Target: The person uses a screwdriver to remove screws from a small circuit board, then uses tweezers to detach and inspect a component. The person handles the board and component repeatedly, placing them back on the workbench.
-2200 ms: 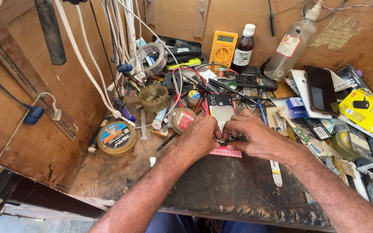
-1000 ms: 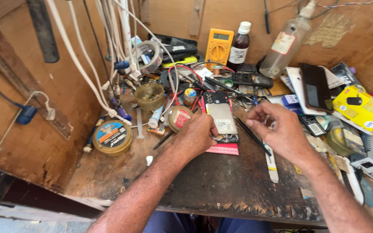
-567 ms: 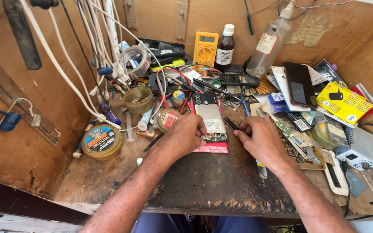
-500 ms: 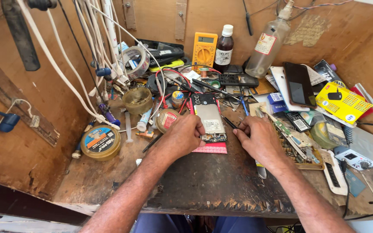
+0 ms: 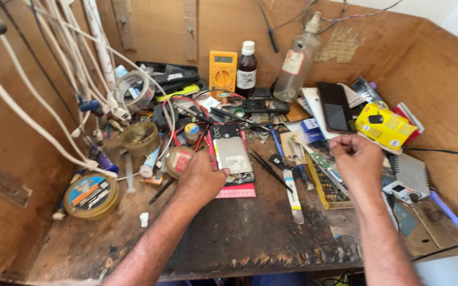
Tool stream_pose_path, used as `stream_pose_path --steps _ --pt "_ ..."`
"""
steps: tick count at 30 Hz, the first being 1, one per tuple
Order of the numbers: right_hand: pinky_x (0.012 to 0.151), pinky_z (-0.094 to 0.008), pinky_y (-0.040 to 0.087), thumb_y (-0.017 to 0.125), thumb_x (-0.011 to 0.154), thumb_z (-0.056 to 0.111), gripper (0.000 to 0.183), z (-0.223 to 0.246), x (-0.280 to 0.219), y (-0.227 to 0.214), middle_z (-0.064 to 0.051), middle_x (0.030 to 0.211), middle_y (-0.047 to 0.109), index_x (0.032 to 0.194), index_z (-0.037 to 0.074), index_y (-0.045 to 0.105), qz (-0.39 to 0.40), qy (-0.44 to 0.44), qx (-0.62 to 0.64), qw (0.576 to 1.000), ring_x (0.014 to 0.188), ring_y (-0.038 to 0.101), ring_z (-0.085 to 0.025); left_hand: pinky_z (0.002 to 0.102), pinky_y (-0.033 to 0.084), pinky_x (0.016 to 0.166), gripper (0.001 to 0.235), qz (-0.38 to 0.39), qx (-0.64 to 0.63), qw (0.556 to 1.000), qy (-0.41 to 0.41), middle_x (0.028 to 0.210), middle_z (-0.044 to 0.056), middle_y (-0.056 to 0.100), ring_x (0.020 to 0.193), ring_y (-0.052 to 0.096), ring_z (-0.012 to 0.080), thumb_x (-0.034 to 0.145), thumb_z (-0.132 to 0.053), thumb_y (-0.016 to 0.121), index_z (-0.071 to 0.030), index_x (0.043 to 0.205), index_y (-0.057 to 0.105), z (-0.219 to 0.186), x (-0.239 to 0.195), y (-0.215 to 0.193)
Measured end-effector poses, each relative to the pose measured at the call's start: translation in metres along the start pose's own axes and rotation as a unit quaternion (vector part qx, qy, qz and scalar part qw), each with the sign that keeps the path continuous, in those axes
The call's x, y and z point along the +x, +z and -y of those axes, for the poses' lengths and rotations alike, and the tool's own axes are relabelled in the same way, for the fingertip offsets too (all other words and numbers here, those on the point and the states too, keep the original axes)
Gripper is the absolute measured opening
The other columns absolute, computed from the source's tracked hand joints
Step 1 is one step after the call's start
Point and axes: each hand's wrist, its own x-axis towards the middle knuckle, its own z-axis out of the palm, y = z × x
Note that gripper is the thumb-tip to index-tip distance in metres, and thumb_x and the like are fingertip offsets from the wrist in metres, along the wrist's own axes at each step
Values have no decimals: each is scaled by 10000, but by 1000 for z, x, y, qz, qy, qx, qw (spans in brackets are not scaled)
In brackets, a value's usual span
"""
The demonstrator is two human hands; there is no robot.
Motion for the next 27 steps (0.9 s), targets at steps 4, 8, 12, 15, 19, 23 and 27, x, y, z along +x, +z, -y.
stream_pose_path --steps 4,8,12,15,19,23,27 --pt "700 -303 544 756 911 80 87 -12 6 -13 -69 854 768 985 87 799 48 41 -75 995 735 671 -139 486 540 955 445 39 46 998 -20 1112 269 710 1091 684 404 826 -328 809 36 1067 724 -15 5 0" --pt "714 -345 576 766 906 127 116 -14 -3 9 -74 884 771 1015 113 804 114 76 -142 980 770 679 -172 479 547 954 493 16 112 993 17 1095 288 704 1071 684 412 843 -378 803 76 1011 711 -32 5 11" --pt "751 -336 586 759 896 124 121 -16 -3 19 -55 889 791 1007 108 805 113 50 -132 984 770 721 -155 475 552 910 591 -11 167 985 39 1081 288 686 1073 658 404 843 -423 808 116 1048 677 -47 4 18" --pt "746 -352 581 772 902 144 135 -22 5 6 -69 901 778 1028 116 810 76 68 -120 988 776 706 -170 476 534 896 802 -29 220 975 12 1088 262 647 1079 621 377 824 -534 814 170 1133 585 -58 4 20" --pt "765 -360 585 780 896 136 129 -30 11 -19 -88 889 788 1016 96 807 59 68 -135 987 773 719 -181 469 518 920 925 -21 257 966 -23 1150 261 604 1108 601 360 819 -585 806 181 1231 489 -69 2 23" --pt "776 -366 573 797 866 150 121 -24 1 -19 -61 905 790 982 115 809 106 66 -183 975 776 723 -184 447 485 986 997 -28 232 970 -68 1209 277 564 1151 578 372 737 -548 887 151 1274 420 -75 5 23" --pt "773 -365 591 816 863 187 165 -8 -11 -9 -100 886 782 957 60 768 119 51 -237 963 771 749 -211 428 472 1018 1059 -29 187 978 -88 1227 283 560 1173 574 371 667 -521 949 138 1280 392 -74 7 23"
